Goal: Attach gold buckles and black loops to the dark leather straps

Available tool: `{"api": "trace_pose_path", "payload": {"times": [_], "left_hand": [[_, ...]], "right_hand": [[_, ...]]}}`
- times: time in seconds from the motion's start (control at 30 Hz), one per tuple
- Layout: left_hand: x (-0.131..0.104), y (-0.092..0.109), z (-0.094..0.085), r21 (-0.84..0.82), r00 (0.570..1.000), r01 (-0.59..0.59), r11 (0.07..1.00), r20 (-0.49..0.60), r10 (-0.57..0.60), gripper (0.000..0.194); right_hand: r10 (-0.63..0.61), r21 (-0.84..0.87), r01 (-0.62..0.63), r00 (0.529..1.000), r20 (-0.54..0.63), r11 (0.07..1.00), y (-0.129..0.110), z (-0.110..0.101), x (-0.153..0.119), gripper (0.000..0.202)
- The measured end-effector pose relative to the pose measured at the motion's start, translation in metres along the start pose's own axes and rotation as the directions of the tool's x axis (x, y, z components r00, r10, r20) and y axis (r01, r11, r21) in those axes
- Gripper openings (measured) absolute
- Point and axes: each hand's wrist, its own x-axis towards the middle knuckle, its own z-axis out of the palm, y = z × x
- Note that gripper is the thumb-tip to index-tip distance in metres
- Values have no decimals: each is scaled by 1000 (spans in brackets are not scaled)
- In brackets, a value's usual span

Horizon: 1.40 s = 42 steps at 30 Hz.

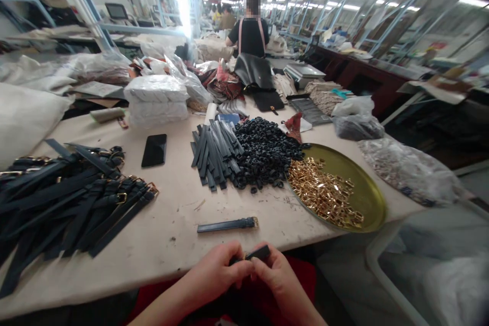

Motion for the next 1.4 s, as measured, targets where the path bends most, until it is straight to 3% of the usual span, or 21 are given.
{"api": "trace_pose_path", "payload": {"times": [0.13,0.2,0.3,0.37,0.4,0.43,0.47,0.6,0.73,0.87,1.0,1.07,1.13,1.17,1.2,1.23,1.3,1.4], "left_hand": [[17,-5,-4,-51,999,34,998,-17,-35,21],[23,-4,-5,-67,998,-23,998,-56,19,16],[24,2,-5,-54,987,-149,987,-62,146,26],[23,5,-3,-30,985,-168,985,-33,167,20],[24,6,-1,-21,987,-155,988,-40,154,19],[24,6,2,-17,989,-133,991,-61,132,20],[25,5,5,-22,990,-112,993,-87,109,21],[30,-2,11,-75,992,-70,995,-111,62,23],[30,-9,9,-63,987,-42,997,-156,32,26],[30,-10,9,-34,983,-56,998,-177,49,23],[32,-5,10,-20,979,-84,996,-189,79,22],[33,-2,7,-13,964,-123,992,-240,116,22],[33,0,3,-12,946,-152,988,-292,142,23],[34,1,1,-19,938,-159,987,-316,145,25],[34,1,0,-29,931,-164,986,-336,145,27],[35,2,0,-37,924,-169,985,-354,145,29],[36,3,1,-32,913,-177,984,-378,152,31],[33,5,3,92,906,-179,980,-373,200,29]], "right_hand": [[-117,-23,117,993,-2,993,-3,5,3,19],[-164,-60,169,983,85,984,-9,1,3,18],[-150,-241,200,966,210,950,-27,-22,11,19],[-211,-516,242,970,120,822,-42,-45,27,19],[-309,-680,236,951,14,694,-50,-57,39,20],[-424,-833,182,903,-68,523,-57,-68,51,21],[-478,-877,147,872,-103,457,-64,-77,65,20],[-536,-946,36,830,-152,323,-77,-89,112,13],[-534,-959,-36,824,-187,280,-71,-85,126,7],[-524,-947,-20,829,-195,320,-65,-89,124,6],[-500,-900,40,842,-204,434,-69,-88,115,9],[-467,-866,95,868,-170,491,-69,-80,102,13],[-392,-767,165,912,-120,620,-64,-65,84,18],[-337,-667,193,937,-93,720,-60,-56,74,21],[-239,-425,190,969,-64,885,-56,-47,64,21],[-150,-173,145,988,-19,974,-51,-37,55,21],[-34,223,19,997,63,975,-43,-21,41,18],[-12,373,-14,998,67,928,-36,-10,33,17]]}}
